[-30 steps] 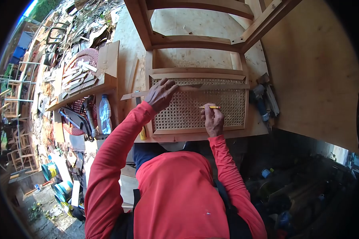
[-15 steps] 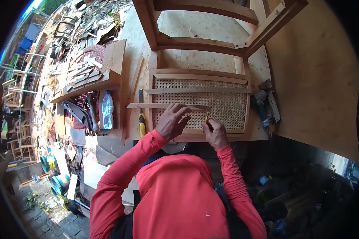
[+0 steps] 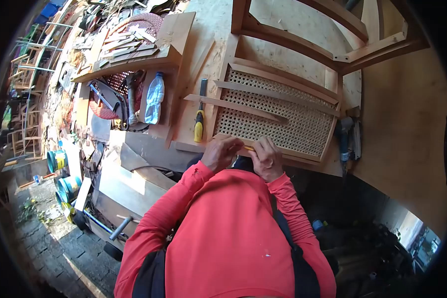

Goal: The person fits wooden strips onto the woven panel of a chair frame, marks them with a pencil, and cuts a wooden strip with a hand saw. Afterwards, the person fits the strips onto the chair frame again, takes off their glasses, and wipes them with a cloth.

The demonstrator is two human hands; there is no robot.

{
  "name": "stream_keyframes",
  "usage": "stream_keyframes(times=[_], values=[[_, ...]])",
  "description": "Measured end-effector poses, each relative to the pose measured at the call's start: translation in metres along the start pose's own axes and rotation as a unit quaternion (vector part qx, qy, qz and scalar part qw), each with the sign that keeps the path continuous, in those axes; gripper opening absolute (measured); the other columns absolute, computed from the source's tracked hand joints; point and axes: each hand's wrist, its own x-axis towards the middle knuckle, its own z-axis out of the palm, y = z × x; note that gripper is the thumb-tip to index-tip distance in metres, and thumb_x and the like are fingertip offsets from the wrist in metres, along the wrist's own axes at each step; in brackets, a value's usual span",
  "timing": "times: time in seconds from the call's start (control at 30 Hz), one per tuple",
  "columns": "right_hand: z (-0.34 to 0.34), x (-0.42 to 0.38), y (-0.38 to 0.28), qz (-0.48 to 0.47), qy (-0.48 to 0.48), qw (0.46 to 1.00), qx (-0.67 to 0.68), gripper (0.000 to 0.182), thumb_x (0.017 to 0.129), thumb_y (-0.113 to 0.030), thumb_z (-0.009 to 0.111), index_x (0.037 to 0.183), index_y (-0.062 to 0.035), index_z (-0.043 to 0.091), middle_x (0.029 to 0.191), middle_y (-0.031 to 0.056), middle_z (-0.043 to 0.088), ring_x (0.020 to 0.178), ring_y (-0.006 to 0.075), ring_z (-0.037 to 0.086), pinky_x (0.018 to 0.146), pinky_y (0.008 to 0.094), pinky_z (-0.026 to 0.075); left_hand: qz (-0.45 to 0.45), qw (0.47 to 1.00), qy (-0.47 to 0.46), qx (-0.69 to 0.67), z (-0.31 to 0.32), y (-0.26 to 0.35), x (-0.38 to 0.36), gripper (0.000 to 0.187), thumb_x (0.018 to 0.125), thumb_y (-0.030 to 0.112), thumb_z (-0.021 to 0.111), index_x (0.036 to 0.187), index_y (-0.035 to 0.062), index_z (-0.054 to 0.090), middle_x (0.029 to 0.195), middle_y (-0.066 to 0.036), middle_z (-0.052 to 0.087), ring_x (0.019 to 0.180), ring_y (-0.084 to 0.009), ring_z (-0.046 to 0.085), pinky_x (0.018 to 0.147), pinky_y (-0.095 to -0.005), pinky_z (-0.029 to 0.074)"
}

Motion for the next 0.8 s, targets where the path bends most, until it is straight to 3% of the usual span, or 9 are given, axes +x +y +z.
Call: stream_keyframes(times=[0.17, 0.27, 0.37, 0.47, 0.53, 0.6, 0.67, 0.73, 0.8], values=[[-0.034, 0.025, 0.004, 0.085, 0.101, 0.987, 0.096, 0.015, 0.089, 0.002, 0.077, 0.097, -0.0034, 0.066, 0.088, 0.0080, 0.063, 0.077, 0.0216, 0.065, 0.067, 0.0370, 0.051, 0.197, 0.950, 0.086, 0.227, 0.007, -0.034, 0.043, 0.010, 0.096, 0.010, 0.074, 0.106, 0.0074, 0.073, 0.105, -0.009, 0.070, 0.102, -0.0345, 0.069, 0.082, -0.0457, 0.056], [-0.043, 0.016, -0.002, 0.226, 0.059, 0.941, 0.245, 0.009, 0.096, 0.001, 0.075, 0.094, -0.0020, 0.067, 0.076, 0.0021, 0.064, 0.065, 0.0082, 0.059, 0.058, 0.0290, 0.045, 0.135, 0.969, 0.174, 0.109, -0.007, -0.010, 0.024, 0.017, 0.096, 0.011, 0.074, 0.112, 0.0080, 0.069, 0.109, -0.013, 0.066, 0.101, -0.0356, 0.066, 0.085, -0.0460, 0.056], [-0.034, 0.025, -0.015, 0.062, 0.117, 0.979, 0.154, 0.012, 0.098, 0.002, 0.070, 0.109, -0.0034, 0.066, 0.077, 0.0017, 0.064, 0.068, 0.0094, 0.061, 0.064, 0.0273, 0.051, 0.067, 0.978, 0.196, 0.012, -0.053, -0.011, -0.007, 0.018, 0.098, 0.012, 0.073, 0.115, 0.0067, 0.068, 0.102, -0.013, 0.068, 0.091, -0.0348, 0.068, 0.077, -0.0423, 0.054], [-0.011, 0.025, -0.035, 0.310, 0.016, 0.853, 0.420, 0.011, 0.104, -0.010, 0.071, 0.097, -0.0023, 0.066, 0.074, 0.0029, 0.063, 0.050, 0.0097, 0.055, 0.049, 0.0262, 0.051, 0.025, 0.976, 0.213, -0.037, -0.096, 0.001, -0.048, 0.013, 0.101, 0.017, 0.072, 0.098, 0.0052, 0.068, 0.085, -0.015, 0.063, 0.074, -0.0352, 0.065, 0.067, -0.0437, 0.051], [0.009, 0.034, -0.060, 0.353, -0.072, 0.685, 0.633, 0.020, 0.106, -0.025, 0.068, 0.108, -0.0051, 0.066, 0.090, 0.0059, 0.067, 0.084, 0.0166, 0.071, 0.072, 0.0377, 0.062, 0.127, 0.962, 0.240, 0.043, -0.117, 0.023, -0.070, 0.015, 0.101, 0.021, 0.072, 0.104, 0.0060, 0.069, 0.087, -0.014, 0.063, 0.077, -0.0383, 0.066, 0.066, -0.0458, 0.051], [0.042, 0.058, -0.127, 0.281, -0.156, 0.612, 0.722, 0.032, 0.108, -0.032, 0.063, 0.123, -0.0046, 0.061, 0.112, 0.0099, 0.063, 0.109, 0.0231, 0.062, 0.094, 0.0443, 0.051, 0.252, 0.931, 0.264, 0.019, -0.114, 0.037, -0.076, 0.025, 0.098, 0.021, 0.074, 0.118, 0.0079, 0.067, 0.117, -0.016, 0.066, 0.105, -0.0381, 0.068, 0.084, -0.0472, 0.058], [0.065, 0.070, -0.187, 0.222, -0.214, 0.528, 0.791, 0.045, 0.109, -0.038, 0.058, 0.138, -0.0041, 0.056, 0.133, 0.0138, 0.060, 0.133, 0.0296, 0.053, 0.116, 0.0510, 0.041, 0.275, 0.929, 0.221, 0.110, -0.112, 0.018, -0.095, 0.046, 0.101, 0.031, 0.069, 0.142, 0.0124, 0.063, 0.145, -0.017, 0.059, 0.133, -0.0371, 0.057, 0.113, -0.0542, 0.047], [0.068, 0.079, -0.223, 0.256, -0.226, 0.331, 0.880, 0.062, 0.111, -0.044, 0.053, 0.156, -0.0015, 0.045, 0.152, 0.0211, 0.056, 0.149, 0.0388, 0.047, 0.129, 0.0564, 0.032, 0.246, 0.920, 0.248, 0.178, -0.134, -0.021, -0.124, 0.061, 0.103, 0.043, 0.064, 0.158, 0.0185, 0.054, 0.156, -0.018, 0.054, 0.139, -0.0365, 0.052, 0.124, -0.0592, 0.033], [0.037, 0.086, -0.275, 0.266, -0.229, 0.473, 0.808, 0.073, 0.110, -0.050, 0.054, 0.159, 0.0026, 0.041, 0.151, 0.0264, 0.057, 0.147, 0.0428, 0.050, 0.126, 0.0607, 0.035, 0.155, 0.919, 0.312, 0.188, -0.186, -0.035, -0.169, 0.063, 0.103, 0.044, 0.066, 0.157, 0.0132, 0.054, 0.148, -0.020, 0.058, 0.137, -0.0358, 0.055, 0.117, -0.0583, 0.041]])
